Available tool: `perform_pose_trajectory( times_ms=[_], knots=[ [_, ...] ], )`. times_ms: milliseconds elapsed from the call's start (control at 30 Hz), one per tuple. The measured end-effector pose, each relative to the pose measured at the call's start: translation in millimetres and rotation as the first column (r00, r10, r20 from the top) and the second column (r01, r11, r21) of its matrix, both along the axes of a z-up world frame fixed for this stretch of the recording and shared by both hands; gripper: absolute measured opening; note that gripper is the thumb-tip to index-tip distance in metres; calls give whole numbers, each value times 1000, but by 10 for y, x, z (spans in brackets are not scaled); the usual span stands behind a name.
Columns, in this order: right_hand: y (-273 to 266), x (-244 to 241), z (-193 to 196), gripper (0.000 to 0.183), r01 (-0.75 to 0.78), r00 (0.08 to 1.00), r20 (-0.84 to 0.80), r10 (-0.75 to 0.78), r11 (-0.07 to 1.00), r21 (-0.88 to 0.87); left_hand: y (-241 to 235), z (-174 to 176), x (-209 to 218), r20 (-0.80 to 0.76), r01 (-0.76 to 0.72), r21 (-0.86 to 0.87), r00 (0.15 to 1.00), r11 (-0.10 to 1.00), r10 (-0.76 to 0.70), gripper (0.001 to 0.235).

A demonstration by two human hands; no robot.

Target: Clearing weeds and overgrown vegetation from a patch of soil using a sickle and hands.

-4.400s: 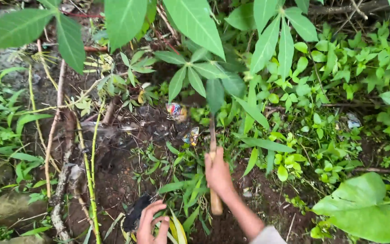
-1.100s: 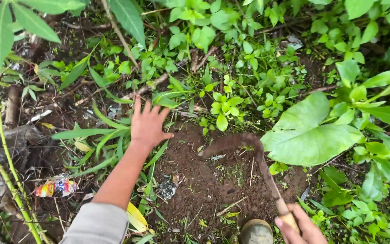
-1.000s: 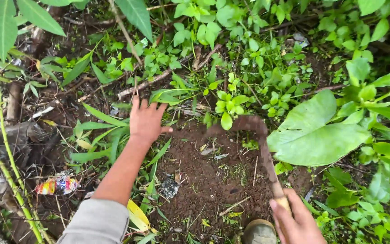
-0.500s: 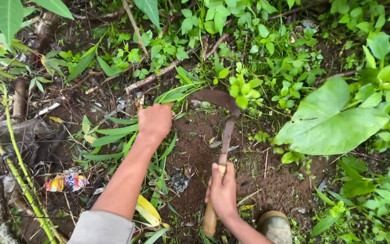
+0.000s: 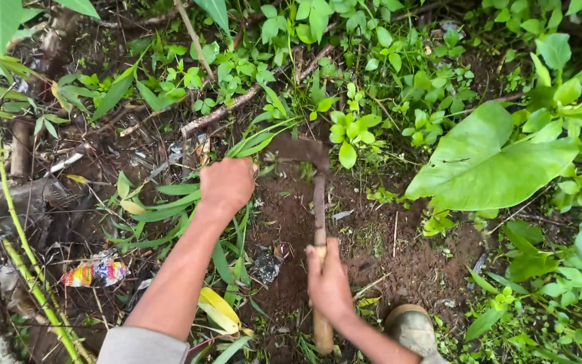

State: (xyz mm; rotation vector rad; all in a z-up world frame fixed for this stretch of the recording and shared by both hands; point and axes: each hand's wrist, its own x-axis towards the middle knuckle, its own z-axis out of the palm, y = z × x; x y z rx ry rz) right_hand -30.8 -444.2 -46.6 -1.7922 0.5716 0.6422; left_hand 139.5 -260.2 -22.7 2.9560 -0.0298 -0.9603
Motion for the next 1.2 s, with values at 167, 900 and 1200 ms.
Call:
perform_pose_trajectory(
  times_ms=[167,900,1200],
  knots=[
    [120,358,154,22,14,998,-54,-17,998,-68,41,-97,-75,68,7,-89,998,996,-1,30],
    [-47,475,293,11,66,997,-36,-63,994,88,1482,732,-310,-127,-361,345,897,867,423,35],
    [-584,-878,327,43,-252,898,-395,195,963,-97,1103,652,-367,321,-349,18,890,937,325,75]
  ],
)
